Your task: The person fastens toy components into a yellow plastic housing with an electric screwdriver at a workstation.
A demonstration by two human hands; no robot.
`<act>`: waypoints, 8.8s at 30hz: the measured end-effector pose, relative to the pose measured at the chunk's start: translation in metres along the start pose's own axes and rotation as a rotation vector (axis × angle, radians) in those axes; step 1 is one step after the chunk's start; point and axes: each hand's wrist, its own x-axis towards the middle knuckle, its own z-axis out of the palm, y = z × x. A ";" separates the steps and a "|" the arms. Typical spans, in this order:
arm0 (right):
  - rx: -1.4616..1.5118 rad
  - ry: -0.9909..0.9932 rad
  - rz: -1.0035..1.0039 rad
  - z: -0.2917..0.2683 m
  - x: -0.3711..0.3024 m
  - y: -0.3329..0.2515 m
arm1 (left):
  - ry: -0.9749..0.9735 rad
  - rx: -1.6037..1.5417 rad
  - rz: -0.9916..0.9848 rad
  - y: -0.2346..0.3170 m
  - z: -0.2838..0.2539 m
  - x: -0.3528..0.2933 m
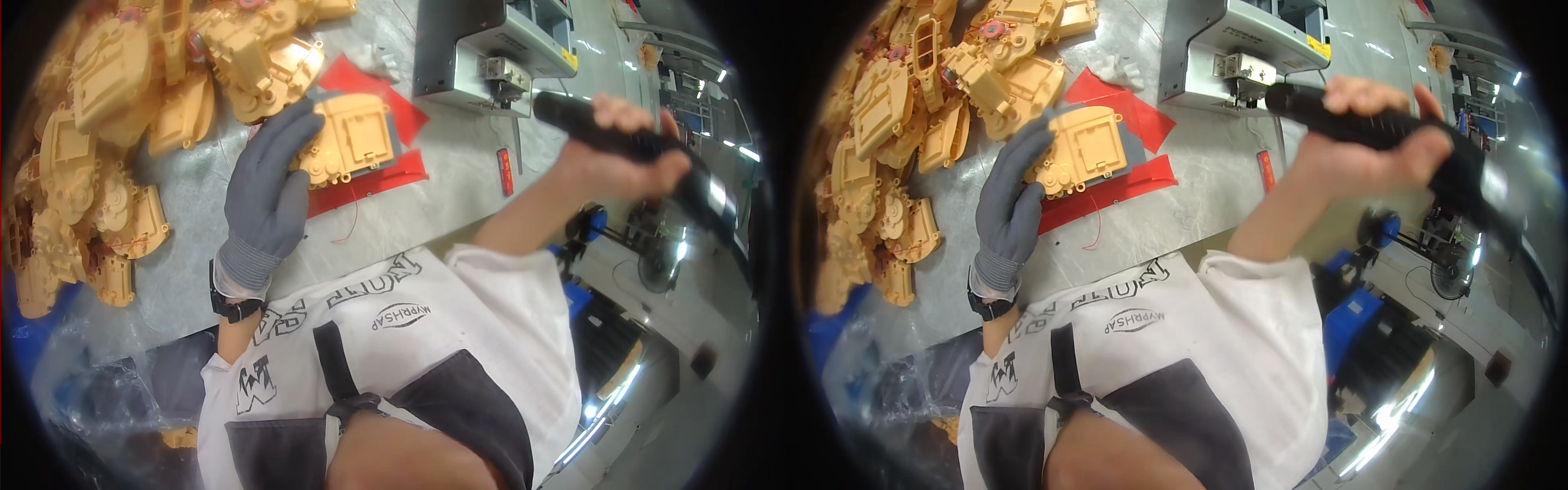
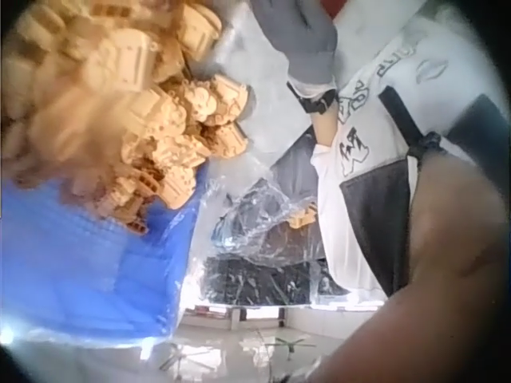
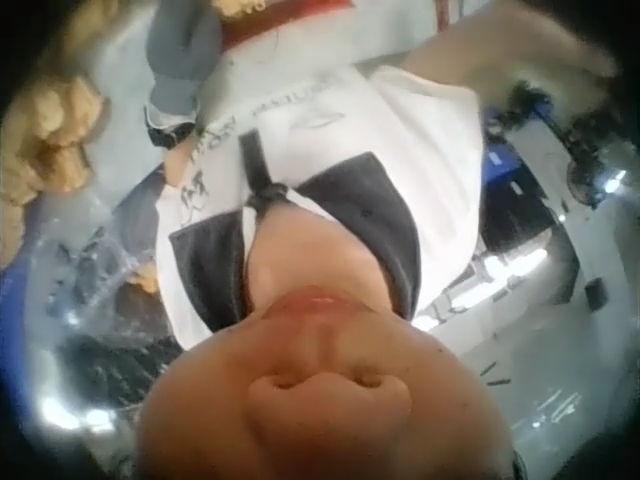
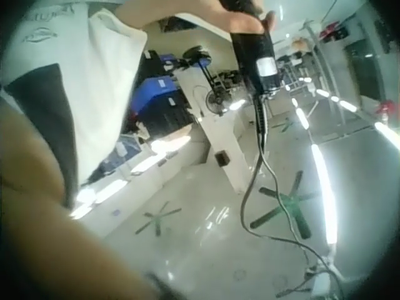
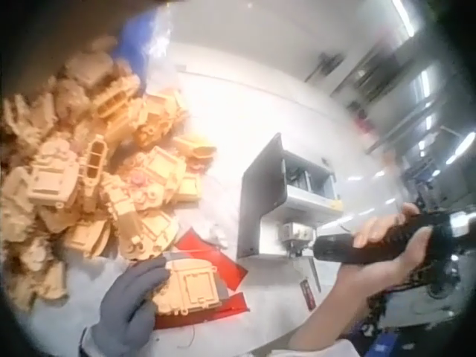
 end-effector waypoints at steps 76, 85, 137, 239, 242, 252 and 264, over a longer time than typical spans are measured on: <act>0.444 -0.660 0.236 0.112 -0.064 0.040 | 0.041 0.004 -0.021 -0.015 -0.004 -0.017; 0.336 -0.637 0.318 0.124 -0.070 0.054 | 0.036 0.013 -0.040 -0.016 -0.007 -0.016; 0.282 0.151 0.110 -0.022 -0.032 -0.041 | 0.276 0.711 0.426 0.062 -0.048 0.209; 0.302 -0.556 0.196 0.082 -0.097 0.014 | 0.044 0.103 0.110 -0.018 0.002 -0.005; 0.238 -0.680 0.186 0.078 -0.092 0.014 | 0.071 0.089 0.117 -0.020 0.003 -0.005; 0.342 -0.979 0.203 0.072 -0.079 0.019 | 0.069 0.078 0.100 -0.016 0.003 -0.007; 0.258 -0.681 0.147 0.071 -0.100 0.015 | 0.088 0.060 0.104 -0.016 0.007 -0.002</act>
